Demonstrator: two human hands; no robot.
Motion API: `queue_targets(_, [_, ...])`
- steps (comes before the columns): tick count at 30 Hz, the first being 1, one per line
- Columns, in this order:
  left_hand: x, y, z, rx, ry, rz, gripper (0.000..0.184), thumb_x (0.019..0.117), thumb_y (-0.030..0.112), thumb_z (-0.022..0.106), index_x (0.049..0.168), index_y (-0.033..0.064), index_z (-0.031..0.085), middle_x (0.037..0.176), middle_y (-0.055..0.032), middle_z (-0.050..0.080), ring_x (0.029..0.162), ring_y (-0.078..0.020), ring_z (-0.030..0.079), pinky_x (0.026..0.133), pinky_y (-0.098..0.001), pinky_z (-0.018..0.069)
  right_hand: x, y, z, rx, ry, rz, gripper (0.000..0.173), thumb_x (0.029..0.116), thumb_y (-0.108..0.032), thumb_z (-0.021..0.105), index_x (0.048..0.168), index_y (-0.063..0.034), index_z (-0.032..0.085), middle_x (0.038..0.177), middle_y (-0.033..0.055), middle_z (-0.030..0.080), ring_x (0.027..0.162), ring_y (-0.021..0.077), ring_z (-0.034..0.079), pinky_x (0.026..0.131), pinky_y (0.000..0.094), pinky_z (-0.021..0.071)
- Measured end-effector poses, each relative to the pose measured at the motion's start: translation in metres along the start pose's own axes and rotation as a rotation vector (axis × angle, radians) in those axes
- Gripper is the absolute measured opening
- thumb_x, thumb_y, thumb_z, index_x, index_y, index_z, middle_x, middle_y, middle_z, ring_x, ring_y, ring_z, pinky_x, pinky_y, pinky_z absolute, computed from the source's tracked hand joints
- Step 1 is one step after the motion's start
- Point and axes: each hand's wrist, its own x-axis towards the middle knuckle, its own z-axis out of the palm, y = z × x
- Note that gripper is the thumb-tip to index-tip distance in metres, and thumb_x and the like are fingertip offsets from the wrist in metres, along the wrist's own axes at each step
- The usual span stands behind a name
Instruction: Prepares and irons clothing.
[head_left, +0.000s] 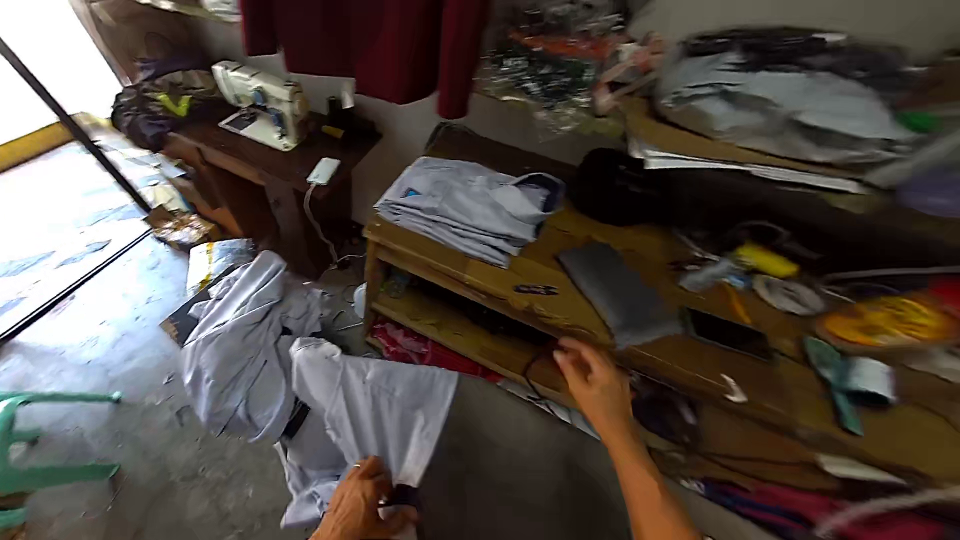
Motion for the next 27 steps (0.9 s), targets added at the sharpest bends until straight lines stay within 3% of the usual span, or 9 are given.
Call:
queue_targets(3, [0.039, 0.028, -0.007, 0.081, 0.035, -0.122, 0.066, 0.0881, 0.059, 0.072, 0.125, 0.0035, 0.068, 0.116, -0.0204, 0.07, 0.102, -0.0372, 0.07, 0.088, -0.0567, 0.0574, 0.059, 0.02, -0.05, -0.077, 0.263, 0.188, 0.066, 0.093, -0.037, 0.073, 0.143, 0.0015, 0.054, 0.141, 0.0367, 0.051, 0.131, 0.0547, 0.048, 0.109, 0.0665, 0.0393])
queue_targets(5, [0.059, 0.038, 0.003, 0.189, -0.017, -0.172, 0.077, 0.0874, 0.058, 0.072, 0.143, 0.008, 0.058, 0.128, -0.0209, 0.067, 0.114, -0.0398, 0.067, 0.095, -0.0574, 0.0552, 0.089, 0.049, -0.058, -0.117, 0.196, 0.302, 0.081, 0.0872, -0.04, 0.081, 0.151, -0.0041, 0.048, 0.151, 0.0383, 0.04, 0.14, 0.0583, 0.037, 0.114, 0.0689, 0.0329])
queue_targets(7, [0.072, 0.039, 0.015, 0.268, -0.079, -0.214, 0.075, 0.0907, 0.051, 0.072, 0.151, 0.0109, 0.051, 0.135, -0.0225, 0.063, 0.118, -0.043, 0.064, 0.095, -0.0586, 0.0543, 0.109, 0.076, -0.048, -0.166, 0.03, 0.391, 0.082, 0.0867, -0.04, 0.081, 0.154, -0.01, 0.046, 0.155, 0.0373, 0.035, 0.141, 0.0572, 0.035, 0.113, 0.0671, 0.0342])
queue_targets(12, [0.079, 0.028, 0.031, 0.301, 0.006, -0.197, 0.049, 0.1017, 0.038, 0.057, 0.144, 0.0134, 0.058, 0.128, -0.0172, 0.068, 0.112, -0.0375, 0.069, 0.092, -0.0552, 0.056, 0.119, 0.078, -0.043, -0.152, 0.03, 0.457, 0.03, 0.0982, -0.012, 0.064, 0.124, 0.0037, 0.067, 0.131, 0.0329, 0.06, 0.127, 0.0484, 0.055, 0.107, 0.0624, 0.043])
queue_targets(16, [0.072, 0.029, 0.044, 0.323, 0.075, -0.163, 0.044, 0.1061, 0.026, 0.048, 0.146, 0.0098, 0.056, 0.128, -0.0181, 0.068, 0.117, -0.0364, 0.067, 0.095, -0.0524, 0.056, 0.121, 0.063, -0.074, 0.038, 0.193, 0.404, 0.031, 0.1032, -0.017, 0.057, 0.123, 0.0058, 0.065, 0.122, 0.0328, 0.064, 0.116, 0.0474, 0.062, 0.102, 0.0649, 0.0449])
queue_targets(19, [0.071, 0.029, 0.051, 0.322, 0.14, -0.13, 0.042, 0.1048, 0.021, 0.049, 0.144, 0.0076, 0.058, 0.122, -0.0184, 0.07, 0.114, -0.0365, 0.068, 0.092, -0.051, 0.0575, 0.083, 0.048, -0.099, 0.114, 0.268, 0.146, 0.033, 0.1045, -0.021, 0.055, 0.121, 0.0065, 0.064, 0.113, 0.0291, 0.066, 0.1, 0.0379, 0.067, 0.091, 0.0559, 0.0534])
queue_targets(23, [0.073, 0.026, 0.03, 0.049, 0.057, -0.195, 0.042, 0.1057, 0.018, 0.044, 0.144, 0.012, 0.06, 0.128, -0.0176, 0.069, 0.116, -0.0354, 0.068, 0.098, -0.0551, 0.0542, -0.051, -0.009, -0.12, 0.096, 0.076, -0.159, 0.034, 0.0999, -0.02, 0.055, 0.107, 0.0123, 0.065, 0.099, 0.0275, 0.067, 0.086, 0.0297, 0.066, 0.077, 0.0449, 0.0557])
queue_targets(25, [0.071, 0.022, 0.015, -0.134, 0.117, -0.158, 0.04, 0.105, 0.017, 0.046, 0.139, 0.0082, 0.064, 0.125, -0.0182, 0.07, 0.114, -0.0333, 0.069, 0.1, -0.0543, 0.0534, -0.112, -0.017, -0.105, 0.116, -0.126, -0.182, 0.025, 0.097, -0.017, 0.064, 0.1, 0.0067, 0.071, 0.101, 0.0236, 0.07, 0.094, 0.0293, 0.069, 0.084, 0.044, 0.0576])
queue_targets(27, [0.065, 0.027, 0.003, -0.198, 0.194, -0.089, 0.038, 0.104, 0.014, 0.047, 0.136, 0.0049, 0.066, 0.119, -0.0187, 0.072, 0.11, -0.0311, 0.071, 0.099, -0.0512, 0.0544, -0.154, -0.005, -0.06, 0.102, -0.292, -0.18, 0.034, 0.0931, -0.03, 0.073, 0.111, -0.0012, 0.075, 0.125, 0.0267, 0.066, 0.121, 0.0424, 0.06, 0.103, 0.0577, 0.0475])
